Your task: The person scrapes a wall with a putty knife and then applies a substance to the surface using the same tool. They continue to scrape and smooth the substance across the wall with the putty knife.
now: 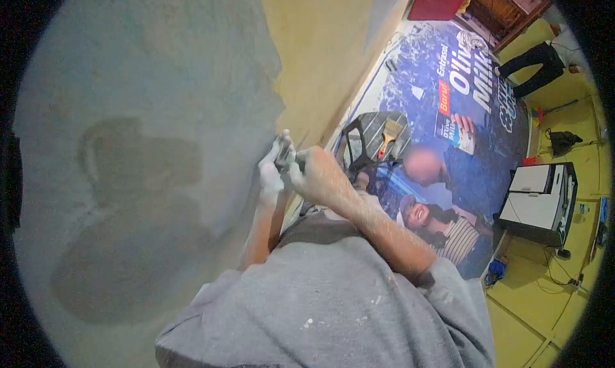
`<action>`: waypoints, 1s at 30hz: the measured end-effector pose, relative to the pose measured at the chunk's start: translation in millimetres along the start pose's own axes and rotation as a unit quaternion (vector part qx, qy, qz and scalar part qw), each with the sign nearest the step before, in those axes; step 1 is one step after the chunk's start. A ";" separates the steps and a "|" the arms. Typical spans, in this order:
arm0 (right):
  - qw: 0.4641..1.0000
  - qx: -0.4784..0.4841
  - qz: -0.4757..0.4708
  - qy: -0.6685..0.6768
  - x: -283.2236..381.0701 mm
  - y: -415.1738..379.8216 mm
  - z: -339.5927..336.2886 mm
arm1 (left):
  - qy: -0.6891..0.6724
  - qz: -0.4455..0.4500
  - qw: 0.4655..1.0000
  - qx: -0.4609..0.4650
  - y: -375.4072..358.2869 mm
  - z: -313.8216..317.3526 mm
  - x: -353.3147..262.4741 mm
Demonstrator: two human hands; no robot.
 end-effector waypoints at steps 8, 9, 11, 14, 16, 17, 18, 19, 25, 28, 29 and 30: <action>1.000 -0.003 0.000 -0.009 -1.5 -10.9 -3.1 | -0.105 -0.022 0.994 -0.023 -24.6 21.1 -2.6; 0.999 -0.022 -0.002 0.042 6.1 -17.3 -6.5 | -0.098 -0.010 0.994 -0.040 -33.4 22.3 -8.4; 0.998 0.013 0.052 0.024 -12.7 -2.4 2.0 | -0.083 -0.042 0.995 0.039 -25.9 8.3 3.5; 0.997 0.022 0.072 0.011 -9.6 -3.3 -2.6 | -0.074 -0.015 0.997 -0.004 -11.3 -3.2 11.3; 0.999 0.011 0.033 0.034 5.2 -14.9 -7.5 | -0.071 -0.014 0.997 -0.017 -28.4 12.1 -2.2; 0.999 0.014 0.025 0.030 4.1 -12.9 -5.5 | -0.067 -0.008 0.997 -0.033 -33.7 11.3 -8.5; 0.999 0.003 0.049 0.004 0.8 -8.1 -8.3 | -0.063 -0.009 0.997 -0.036 -28.3 0.2 -4.1; 0.998 0.015 0.068 0.011 -12.3 -3.2 -1.7 | -0.089 -0.033 0.995 0.031 -13.6 -3.1 8.7; 0.999 0.003 0.039 0.018 -2.4 -5.4 -6.9 | -0.032 -0.006 0.999 -0.035 -34.2 27.1 -15.3; 0.995 0.026 0.096 0.003 -20.7 1.6 2.6 | -0.028 -0.035 0.999 0.019 1.1 7.5 7.0; 0.999 0.001 0.046 0.003 -7.7 -2.5 -5.8 | -0.028 -0.032 0.999 0.032 6.5 14.7 5.1; 1.000 -0.016 0.002 0.005 4.3 -5.9 -11.7 | -0.078 -0.024 0.997 0.007 -9.7 27.7 -5.4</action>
Point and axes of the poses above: each hand's wrist, its own y-axis towards the middle knuckle, its own z-axis out of the palm, x = y × z, the point moved 10 cm from there along y, towards the middle knuckle, and after that the axes turned 5 degrees about x, right-handed, at the moved point
